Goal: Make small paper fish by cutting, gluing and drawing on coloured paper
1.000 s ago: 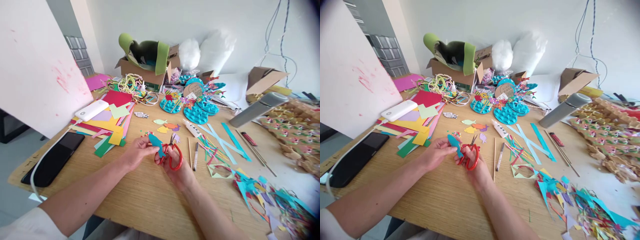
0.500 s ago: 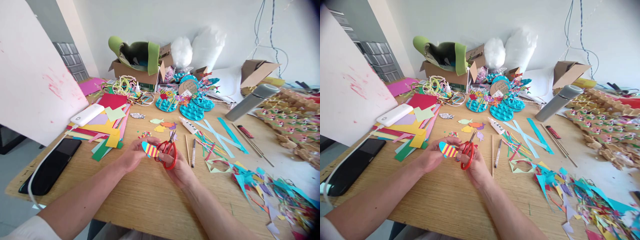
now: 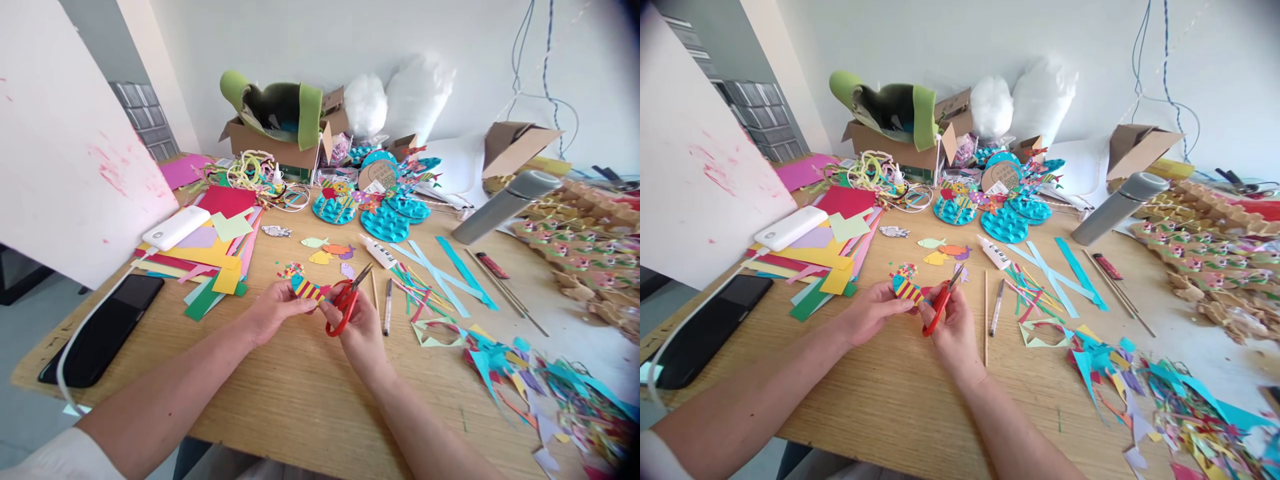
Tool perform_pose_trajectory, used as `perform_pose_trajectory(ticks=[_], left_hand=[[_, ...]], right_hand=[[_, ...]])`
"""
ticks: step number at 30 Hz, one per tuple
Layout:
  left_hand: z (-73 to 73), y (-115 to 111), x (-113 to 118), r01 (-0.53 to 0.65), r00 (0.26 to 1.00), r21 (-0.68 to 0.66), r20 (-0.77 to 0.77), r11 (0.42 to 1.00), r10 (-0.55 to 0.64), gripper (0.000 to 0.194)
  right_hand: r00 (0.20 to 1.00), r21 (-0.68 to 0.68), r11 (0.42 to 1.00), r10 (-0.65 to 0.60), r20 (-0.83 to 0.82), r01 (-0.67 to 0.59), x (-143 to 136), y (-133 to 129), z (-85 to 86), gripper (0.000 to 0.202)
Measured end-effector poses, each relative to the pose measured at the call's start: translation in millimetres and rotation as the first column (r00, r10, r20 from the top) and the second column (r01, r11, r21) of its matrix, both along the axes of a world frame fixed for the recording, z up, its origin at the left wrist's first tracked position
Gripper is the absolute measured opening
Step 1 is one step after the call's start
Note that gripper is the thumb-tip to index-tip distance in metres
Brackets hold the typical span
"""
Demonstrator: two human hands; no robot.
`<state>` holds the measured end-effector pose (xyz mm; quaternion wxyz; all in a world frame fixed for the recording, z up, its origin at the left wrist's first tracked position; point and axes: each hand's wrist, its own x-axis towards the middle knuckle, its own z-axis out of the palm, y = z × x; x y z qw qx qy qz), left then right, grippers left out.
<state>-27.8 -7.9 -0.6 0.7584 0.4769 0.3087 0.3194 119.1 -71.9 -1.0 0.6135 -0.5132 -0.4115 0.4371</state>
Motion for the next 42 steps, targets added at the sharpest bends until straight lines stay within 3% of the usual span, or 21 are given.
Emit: perform_pose_trajectory(ticks=[5,11,14,17,21,24,28,35,42], left_hand=[[-2.9,0,2,-0.076,0.997,-0.014,-0.016,0.997,0.076,0.03],[-0.8,-2,3,-0.082,0.996,0.0,-0.04,0.997,0.082,0.032],[-1.2,0,3,-0.124,0.992,-0.005,-0.034,0.992,0.124,0.028],[-1.4,4,2,-0.195,0.981,-0.039,-0.009,0.98,0.194,0.025],[-1.1,8,0,-0.262,0.965,-0.089,-0.002,0.961,0.263,0.026],[-0.9,9,-1,-0.276,0.961,-0.088,-0.002,0.957,0.277,0.026],[-0.1,9,-1,-0.288,0.957,-0.09,0.002,0.953,0.29,0.025],[-0.6,10,-1,-0.301,0.953,-0.082,0.019,0.95,0.303,0.024],[-0.5,11,0,-0.311,0.949,-0.094,0.021,0.946,0.314,0.025]], right_hand=[[0.999,-0.021,1.0,0.002,0.034,-0.001,0,0,-1.5,0.036],[0.996,-0.028,1.0,0.012,0.085,-0.01,0,1,-4.7,0.036],[0.978,-0.029,0.999,0.023,0.205,-0.017,3,2,-3.9,0.033],[0.898,-0.058,0.998,0.054,0.437,-0.032,9,2,-1.1,0.034],[0.693,-0.058,0.998,0.069,0.718,-0.039,17,2,-1.1,0.036],[0.548,-0.017,0.997,0.052,0.835,-0.07,18,3,-4.7,0.035],[0.425,-0.006,0.995,0.046,0.904,-0.095,17,3,-7.4,0.035],[0.34,0.04,0.995,-0.006,0.941,-0.092,18,2,-6.7,0.034],[0.343,0.039,0.995,-0.003,0.939,-0.096,19,3,-6.9,0.035]])
